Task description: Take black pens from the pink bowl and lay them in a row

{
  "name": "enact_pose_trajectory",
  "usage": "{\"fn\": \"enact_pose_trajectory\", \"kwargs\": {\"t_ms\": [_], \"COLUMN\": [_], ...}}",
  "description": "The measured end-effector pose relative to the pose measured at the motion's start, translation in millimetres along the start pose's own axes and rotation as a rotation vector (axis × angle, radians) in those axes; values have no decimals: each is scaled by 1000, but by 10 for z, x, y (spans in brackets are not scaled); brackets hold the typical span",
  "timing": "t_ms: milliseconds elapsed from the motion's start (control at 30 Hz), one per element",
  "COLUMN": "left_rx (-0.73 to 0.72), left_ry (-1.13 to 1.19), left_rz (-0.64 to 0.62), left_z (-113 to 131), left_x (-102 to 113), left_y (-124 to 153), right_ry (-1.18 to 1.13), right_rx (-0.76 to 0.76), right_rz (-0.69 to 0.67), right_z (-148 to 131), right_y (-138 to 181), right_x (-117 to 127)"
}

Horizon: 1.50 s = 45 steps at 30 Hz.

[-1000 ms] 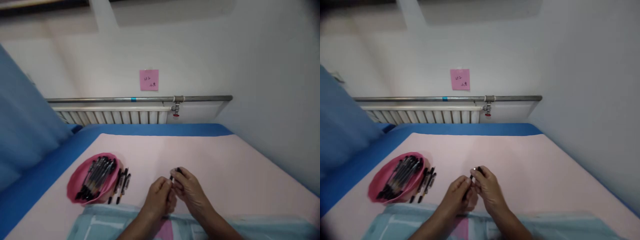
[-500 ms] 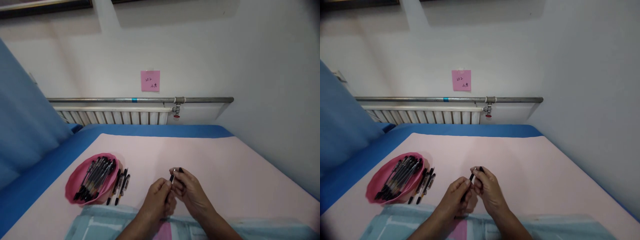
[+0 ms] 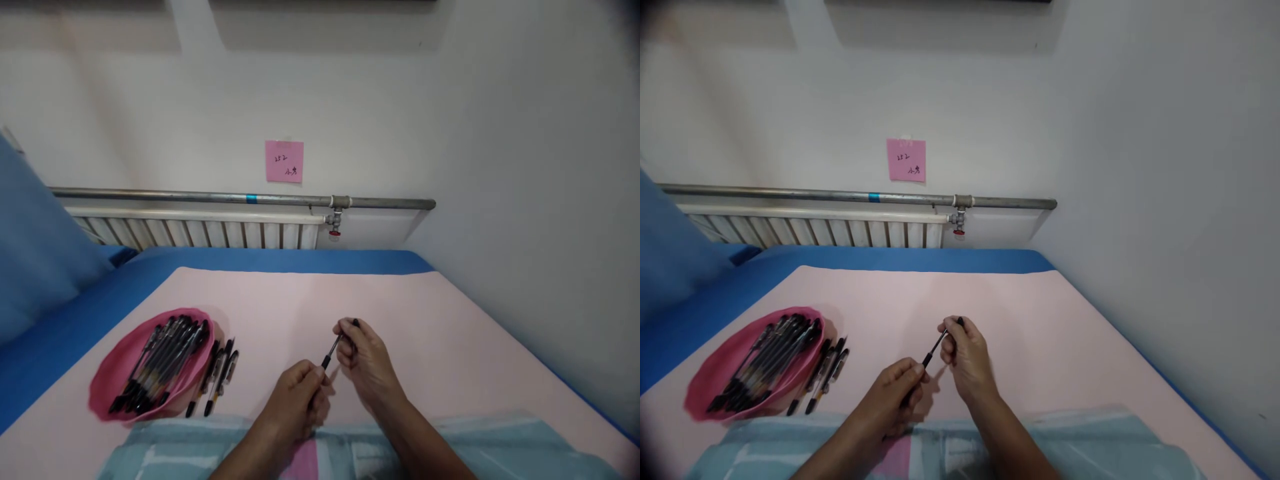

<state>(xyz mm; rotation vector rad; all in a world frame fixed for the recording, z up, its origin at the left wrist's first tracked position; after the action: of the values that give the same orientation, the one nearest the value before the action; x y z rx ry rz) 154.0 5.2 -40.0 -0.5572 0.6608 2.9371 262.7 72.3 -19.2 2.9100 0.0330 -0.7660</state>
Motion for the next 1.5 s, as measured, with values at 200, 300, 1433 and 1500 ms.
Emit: {"fn": "enact_pose_trajectory", "kwargs": {"t_ms": [200, 300, 1433, 1500], "left_rx": [56, 68, 18, -28], "left_ry": [-89, -161, -1492, -1471], "left_rz": [-27, -23, 601, 607], "left_z": [22, 28, 550, 539], "left_x": [-17, 53, 793, 752], "left_y": [51, 41, 84, 84], "right_ry": [-41, -22, 418, 381], "right_rx": [95, 154, -169, -214], "right_rz": [155, 207, -189, -180], "right_z": [-124, -222, 739, 712], "right_y": [-123, -191, -623, -610], "right_x": [175, 279, -808, -799]}}
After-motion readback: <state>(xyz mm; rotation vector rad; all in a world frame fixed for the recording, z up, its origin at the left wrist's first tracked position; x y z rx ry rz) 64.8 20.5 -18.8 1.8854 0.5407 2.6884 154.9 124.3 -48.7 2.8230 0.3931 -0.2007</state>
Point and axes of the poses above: each hand's wrist, its own y-axis away from the middle knuckle, its own x-axis out of the back of the hand, z = x × y, the point moved 3 cm from there along -y, towards the middle knuckle, and after that the axes turned 1 degree about y, right-handed, at the moved point
